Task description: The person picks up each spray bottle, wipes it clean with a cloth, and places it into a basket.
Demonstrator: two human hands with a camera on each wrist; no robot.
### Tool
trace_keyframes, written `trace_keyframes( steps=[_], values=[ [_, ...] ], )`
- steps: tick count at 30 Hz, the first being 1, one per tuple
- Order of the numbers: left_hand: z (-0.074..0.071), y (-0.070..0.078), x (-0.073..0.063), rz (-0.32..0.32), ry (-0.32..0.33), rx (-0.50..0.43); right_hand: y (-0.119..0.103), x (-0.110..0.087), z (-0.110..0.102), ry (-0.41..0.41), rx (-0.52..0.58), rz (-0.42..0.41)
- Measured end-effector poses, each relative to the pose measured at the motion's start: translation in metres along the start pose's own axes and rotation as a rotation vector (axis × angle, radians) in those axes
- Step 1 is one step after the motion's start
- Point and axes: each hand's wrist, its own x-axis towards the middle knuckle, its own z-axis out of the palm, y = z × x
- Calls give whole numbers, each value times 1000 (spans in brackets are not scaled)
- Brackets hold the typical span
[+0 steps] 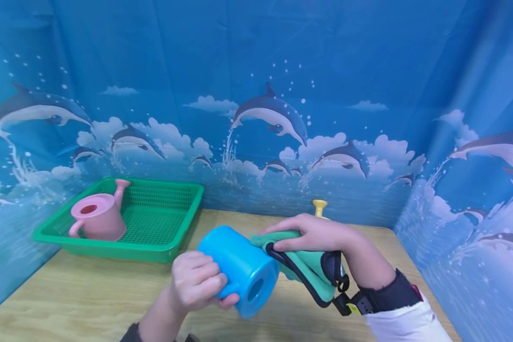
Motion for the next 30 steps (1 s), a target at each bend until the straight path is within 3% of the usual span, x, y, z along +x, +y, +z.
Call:
trace_keyframes(
  steps=[7,13,20,30],
  values=[
    [1,0,1,9,17,-8,2,-6,0,2,29,-37],
    [1,6,6,17,4,-52,7,9,8,-1,84,-35],
    [-3,13,15,5,-24,-70,4,30,16,51,99,-24],
    [-4,15,14,-26,-56,-88,8,49,26,88,188,-14]
  ],
)
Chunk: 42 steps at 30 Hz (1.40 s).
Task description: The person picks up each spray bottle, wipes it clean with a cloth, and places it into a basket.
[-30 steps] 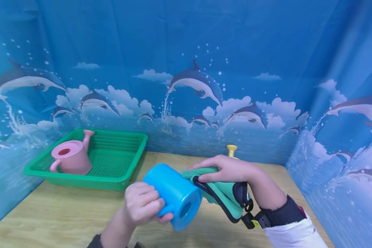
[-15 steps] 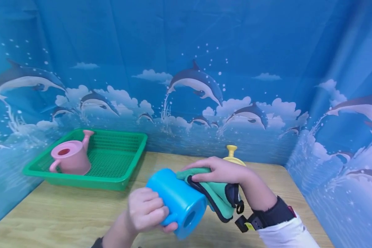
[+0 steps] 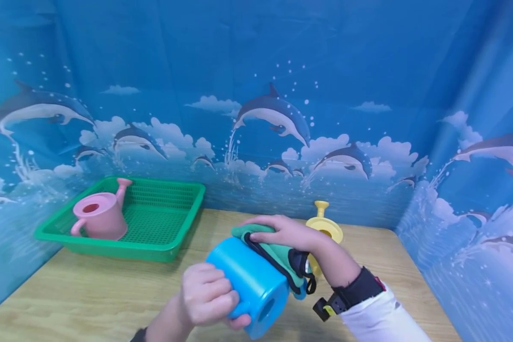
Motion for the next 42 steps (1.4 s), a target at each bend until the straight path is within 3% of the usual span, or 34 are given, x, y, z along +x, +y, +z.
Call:
trace_keyframes(
  steps=[6,15,27,36,42],
  values=[
    [-1,-10,-5,18,53,56,7,-5,0,5,-6,50],
    [0,-17,-11,27,76,74,2,-23,-9,-21,-64,109],
    [-1,-23,-7,34,88,98,0,-48,-14,-26,-120,52],
    [5,-12,-11,26,85,95,4,-33,-9,-46,-96,94],
    [3,-4,-5,27,75,72,8,-15,-4,-62,-84,118]
  ],
)
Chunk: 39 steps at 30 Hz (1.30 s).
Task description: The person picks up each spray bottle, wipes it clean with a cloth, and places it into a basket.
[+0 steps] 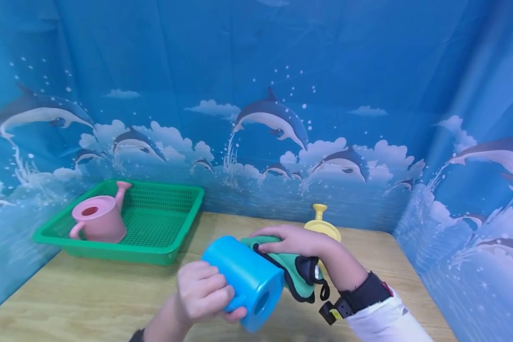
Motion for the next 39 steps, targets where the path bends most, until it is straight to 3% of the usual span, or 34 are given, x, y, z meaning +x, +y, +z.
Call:
trace_keyframes(
  steps=[6,11,16,22,30,39],
  values=[
    [2,2,6,11,22,19,0,12,0,3,14,-2],
    [1,7,2,-30,6,9,1,12,4,8,-3,10],
    [2,4,-1,-8,27,24,-4,6,1,25,-54,1],
    [-1,-4,-2,5,52,57,-12,-2,-2,-8,-180,-24],
    [-3,-10,-1,-48,38,52,-10,-20,0,-31,-360,-66],
    [-2,-10,-4,-52,54,19,-9,-38,-4,-75,-368,-48]
  ],
)
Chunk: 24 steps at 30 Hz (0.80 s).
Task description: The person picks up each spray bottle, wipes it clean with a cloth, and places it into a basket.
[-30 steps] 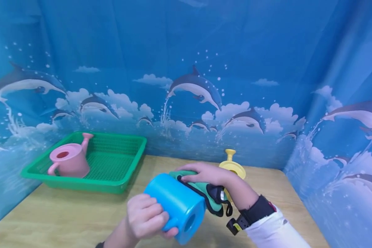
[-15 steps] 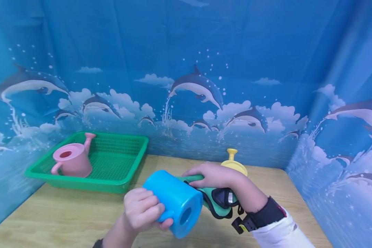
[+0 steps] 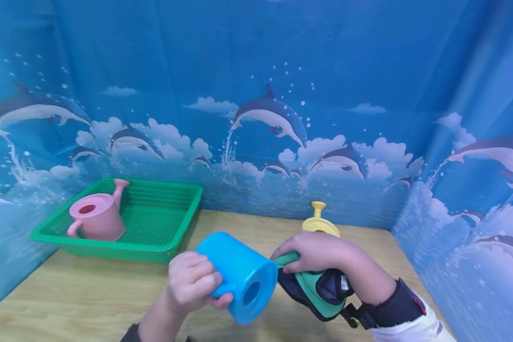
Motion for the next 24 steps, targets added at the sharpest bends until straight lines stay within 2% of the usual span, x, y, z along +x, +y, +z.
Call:
trace_keyframes(
  steps=[6,10,17,24],
  values=[
    [0,0,-1,-1,-8,-4,4,5,2,-24,41,-15],
    [1,1,1,33,-8,-11,6,12,3,-34,62,-23],
    [2,6,6,81,29,-11,10,29,6,-29,154,-41],
    [1,18,7,71,-57,-53,12,42,11,-47,199,-3]
  ],
)
